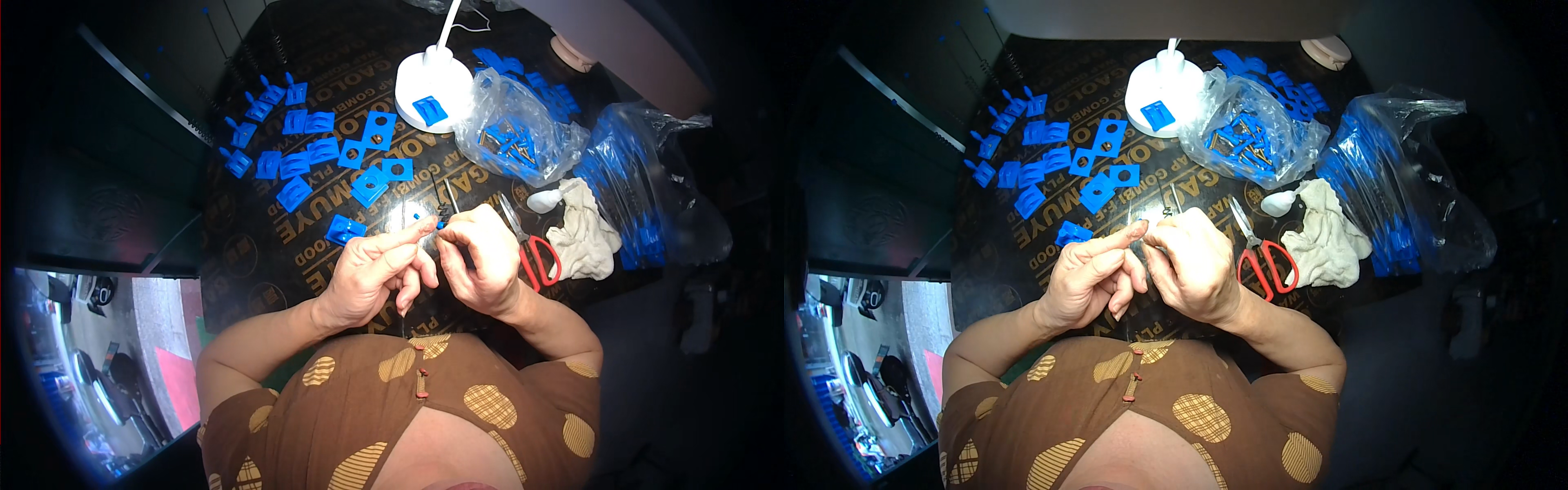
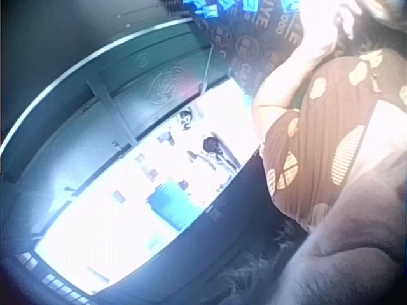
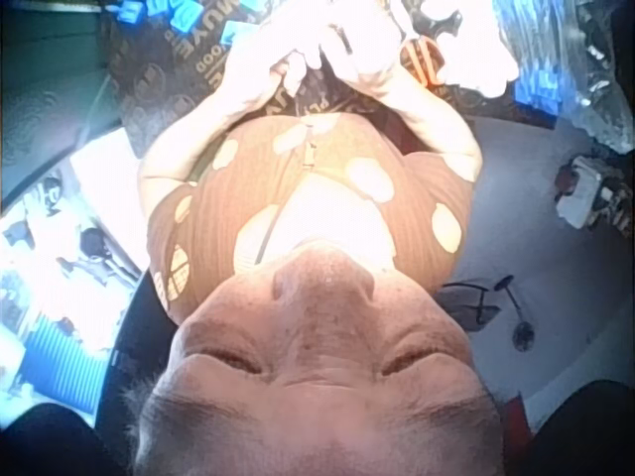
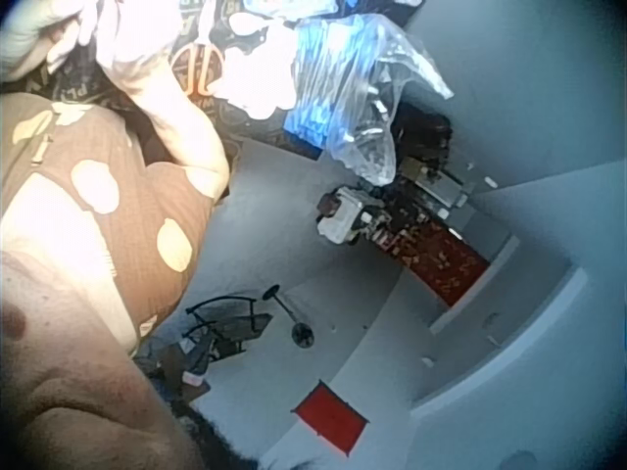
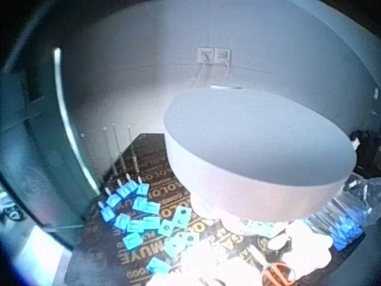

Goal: Assembling small blue plastic components with metal springs and wires at a workstation.

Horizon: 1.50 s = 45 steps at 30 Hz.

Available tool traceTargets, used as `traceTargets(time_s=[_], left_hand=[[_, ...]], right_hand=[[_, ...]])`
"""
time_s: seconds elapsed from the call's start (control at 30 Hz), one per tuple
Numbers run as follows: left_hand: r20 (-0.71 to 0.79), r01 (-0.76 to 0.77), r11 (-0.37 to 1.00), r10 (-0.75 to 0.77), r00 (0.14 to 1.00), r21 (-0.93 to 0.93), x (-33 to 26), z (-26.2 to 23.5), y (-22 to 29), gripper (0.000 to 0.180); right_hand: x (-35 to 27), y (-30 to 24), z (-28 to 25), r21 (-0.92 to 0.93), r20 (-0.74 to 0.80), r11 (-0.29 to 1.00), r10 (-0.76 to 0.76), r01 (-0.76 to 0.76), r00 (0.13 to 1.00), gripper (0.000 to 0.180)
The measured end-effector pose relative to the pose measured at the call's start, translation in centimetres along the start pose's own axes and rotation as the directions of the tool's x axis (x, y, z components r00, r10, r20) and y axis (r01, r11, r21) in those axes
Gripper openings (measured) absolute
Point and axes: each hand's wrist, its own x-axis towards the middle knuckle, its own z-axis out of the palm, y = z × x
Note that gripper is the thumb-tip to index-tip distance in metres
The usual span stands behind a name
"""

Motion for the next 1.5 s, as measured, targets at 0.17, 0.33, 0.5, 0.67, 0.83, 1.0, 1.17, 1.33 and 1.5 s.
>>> traceTargets(time_s=[0.17,0.33,0.5,0.67,0.83,1.0,1.17,1.33,1.5], left_hand=[[0.016,0.005,0.999,-0.004,1.0,-0.036,0.0,-0.1,0.0,0.041],[0.047,0.021,1.0,-0.021,0.999,-0.005,0.0,-0.1,0.0,0.041],[0.096,-0.105,0.971,0.085,0.992,0.217,-0.2,-0.1,-0.4,0.042],[0.137,-0.135,0.94,0.096,0.986,0.314,-0.4,-0.1,-0.6,0.043],[0.105,-0.187,0.879,0.157,0.982,0.438,-0.6,0.3,-0.7,0.045],[0.167,-0.304,0.745,0.255,0.952,0.594,-0.5,0.2,-0.6,0.045],[0.238,-0.411,0.576,0.353,0.905,0.707,-0.1,0.1,-1.0,0.046],[0.315,-0.481,0.378,0.423,0.85,0.791,0.3,0.0,-1.0,0.047],[0.369,-0.471,0.139,0.448,0.814,0.871,0.3,0.4,-0.9,0.047]], right_hand=[[0.2,0.0,0.2,-0.02,-0.011,1.0,0.001,-0.001,1.0,0.026],[0.1,0.1,0.3,-0.022,-0.003,1.0,-0.005,0.005,1.0,0.027],[-0.1,0.2,0.5,-0.019,-0.016,0.999,-0.035,0.035,0.999,0.026],[-0.3,0.3,0.4,-0.044,-0.022,0.998,-0.055,0.054,0.998,0.026],[-0.3,0.0,0.3,0.008,-0.03,1.0,-0.024,0.024,0.999,0.025],[-0.2,-0.4,-0.1,0.045,0.097,0.999,0.025,-0.03,0.995,0.021],[-0.1,-0.5,0.0,0.069,0.096,0.997,0.03,-0.037,0.995,0.015],[-0.2,-0.4,0.3,0.04,0.064,0.999,0.014,-0.017,0.998,0.014],[-0.4,-0.4,0.5,0.039,0.047,0.999,-0.002,0.0,0.999,0.016]])
